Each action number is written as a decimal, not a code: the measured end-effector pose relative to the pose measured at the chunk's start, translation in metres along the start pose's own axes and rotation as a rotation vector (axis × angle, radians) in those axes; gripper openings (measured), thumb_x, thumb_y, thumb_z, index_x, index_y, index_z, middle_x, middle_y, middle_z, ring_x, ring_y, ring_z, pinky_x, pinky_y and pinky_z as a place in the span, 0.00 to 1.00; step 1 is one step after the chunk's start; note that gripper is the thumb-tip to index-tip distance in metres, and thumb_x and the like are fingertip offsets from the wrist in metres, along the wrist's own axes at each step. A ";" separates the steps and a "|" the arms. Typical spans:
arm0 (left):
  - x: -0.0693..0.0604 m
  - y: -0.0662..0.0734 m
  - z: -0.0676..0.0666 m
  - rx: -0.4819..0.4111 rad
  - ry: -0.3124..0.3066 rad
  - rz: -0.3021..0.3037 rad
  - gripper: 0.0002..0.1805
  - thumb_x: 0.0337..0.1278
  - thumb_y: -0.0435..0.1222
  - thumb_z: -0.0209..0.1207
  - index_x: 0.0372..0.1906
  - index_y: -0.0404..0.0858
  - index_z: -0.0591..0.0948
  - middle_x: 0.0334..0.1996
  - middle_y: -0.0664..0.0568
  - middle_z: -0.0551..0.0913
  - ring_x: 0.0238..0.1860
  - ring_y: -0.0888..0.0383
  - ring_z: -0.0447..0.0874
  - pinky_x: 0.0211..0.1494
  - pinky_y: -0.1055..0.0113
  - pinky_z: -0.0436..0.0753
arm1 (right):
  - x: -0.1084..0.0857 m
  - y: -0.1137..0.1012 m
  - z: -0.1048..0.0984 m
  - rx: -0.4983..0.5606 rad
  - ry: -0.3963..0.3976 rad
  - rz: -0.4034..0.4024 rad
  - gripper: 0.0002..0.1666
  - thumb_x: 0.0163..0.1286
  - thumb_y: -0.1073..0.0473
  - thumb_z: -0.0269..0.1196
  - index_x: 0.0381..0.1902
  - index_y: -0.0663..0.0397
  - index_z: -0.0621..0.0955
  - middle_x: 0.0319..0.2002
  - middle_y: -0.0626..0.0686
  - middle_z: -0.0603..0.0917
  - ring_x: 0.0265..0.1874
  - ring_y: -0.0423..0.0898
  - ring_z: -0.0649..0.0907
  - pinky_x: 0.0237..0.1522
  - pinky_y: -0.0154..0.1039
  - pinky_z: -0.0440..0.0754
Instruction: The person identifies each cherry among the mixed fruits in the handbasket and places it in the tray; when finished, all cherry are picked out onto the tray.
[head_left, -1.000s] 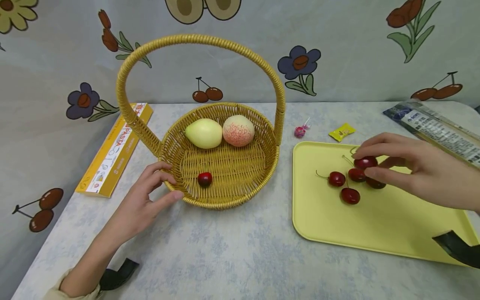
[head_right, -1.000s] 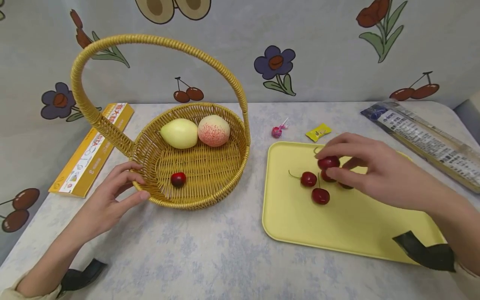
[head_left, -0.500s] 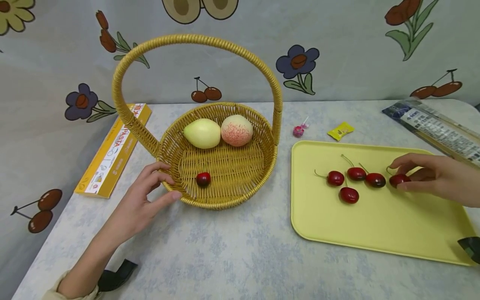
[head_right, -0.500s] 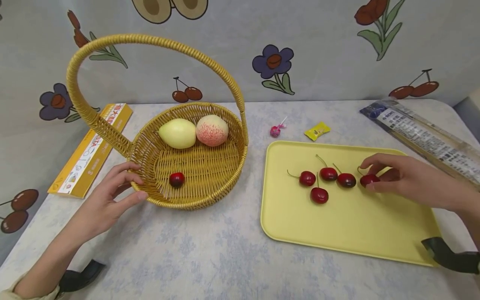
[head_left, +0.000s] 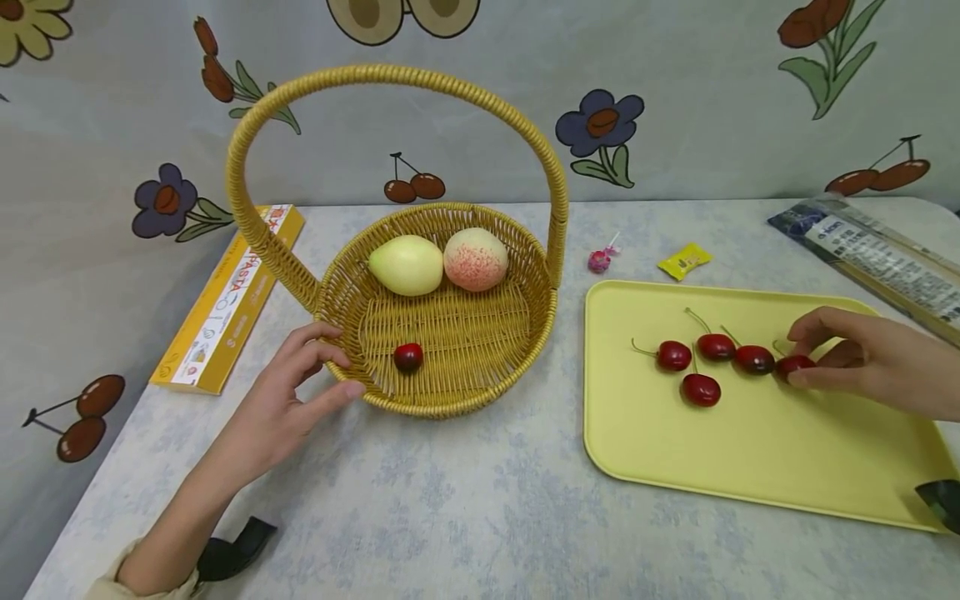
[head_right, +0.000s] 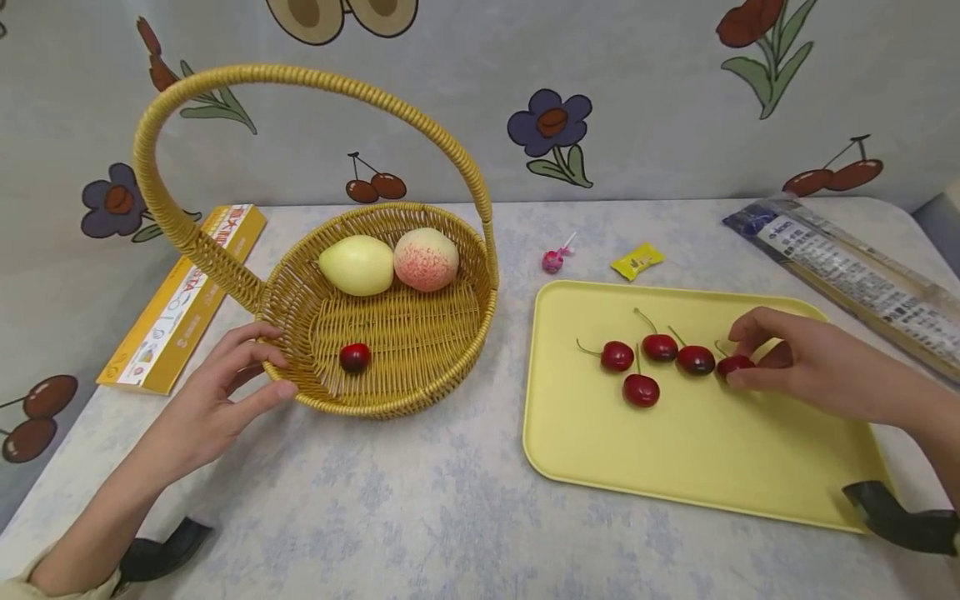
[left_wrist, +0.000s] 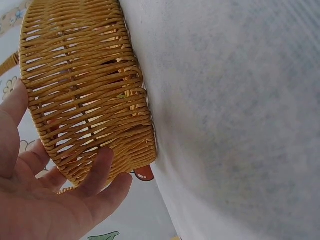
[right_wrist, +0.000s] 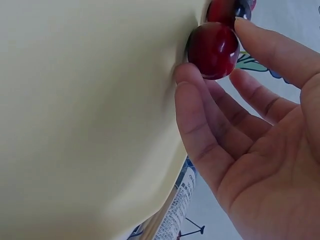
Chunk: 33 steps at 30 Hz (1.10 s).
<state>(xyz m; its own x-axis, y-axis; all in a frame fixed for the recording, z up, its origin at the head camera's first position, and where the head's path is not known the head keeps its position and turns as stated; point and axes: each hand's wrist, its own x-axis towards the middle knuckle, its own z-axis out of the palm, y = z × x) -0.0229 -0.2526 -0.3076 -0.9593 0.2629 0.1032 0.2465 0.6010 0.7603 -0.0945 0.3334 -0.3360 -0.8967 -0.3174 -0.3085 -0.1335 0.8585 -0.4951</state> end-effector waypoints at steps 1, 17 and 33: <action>0.000 0.000 0.000 0.000 0.001 0.001 0.09 0.62 0.31 0.64 0.43 0.34 0.76 0.63 0.42 0.66 0.67 0.46 0.61 0.63 0.36 0.68 | -0.001 -0.001 -0.001 -0.004 0.004 0.005 0.22 0.62 0.69 0.69 0.50 0.67 0.72 0.44 0.61 0.80 0.28 0.45 0.82 0.30 0.31 0.83; -0.001 0.000 0.000 0.011 0.003 -0.016 0.09 0.62 0.32 0.65 0.43 0.36 0.77 0.63 0.43 0.66 0.69 0.44 0.59 0.63 0.37 0.68 | -0.016 -0.056 -0.006 -0.211 0.198 -0.131 0.18 0.57 0.67 0.73 0.45 0.60 0.82 0.38 0.50 0.83 0.27 0.36 0.80 0.23 0.31 0.79; 0.001 0.000 0.001 -0.004 0.006 -0.002 0.09 0.62 0.31 0.65 0.43 0.35 0.77 0.63 0.42 0.66 0.67 0.45 0.61 0.63 0.36 0.69 | -0.001 -0.167 0.002 0.021 0.156 -0.559 0.22 0.60 0.63 0.73 0.51 0.43 0.81 0.49 0.41 0.81 0.33 0.34 0.82 0.30 0.32 0.83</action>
<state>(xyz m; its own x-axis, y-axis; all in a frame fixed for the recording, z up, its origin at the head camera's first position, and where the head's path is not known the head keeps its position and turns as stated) -0.0237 -0.2517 -0.3075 -0.9606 0.2571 0.1054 0.2439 0.5986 0.7630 -0.0709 0.1901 -0.2546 -0.7442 -0.6558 0.1268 -0.5976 0.5690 -0.5649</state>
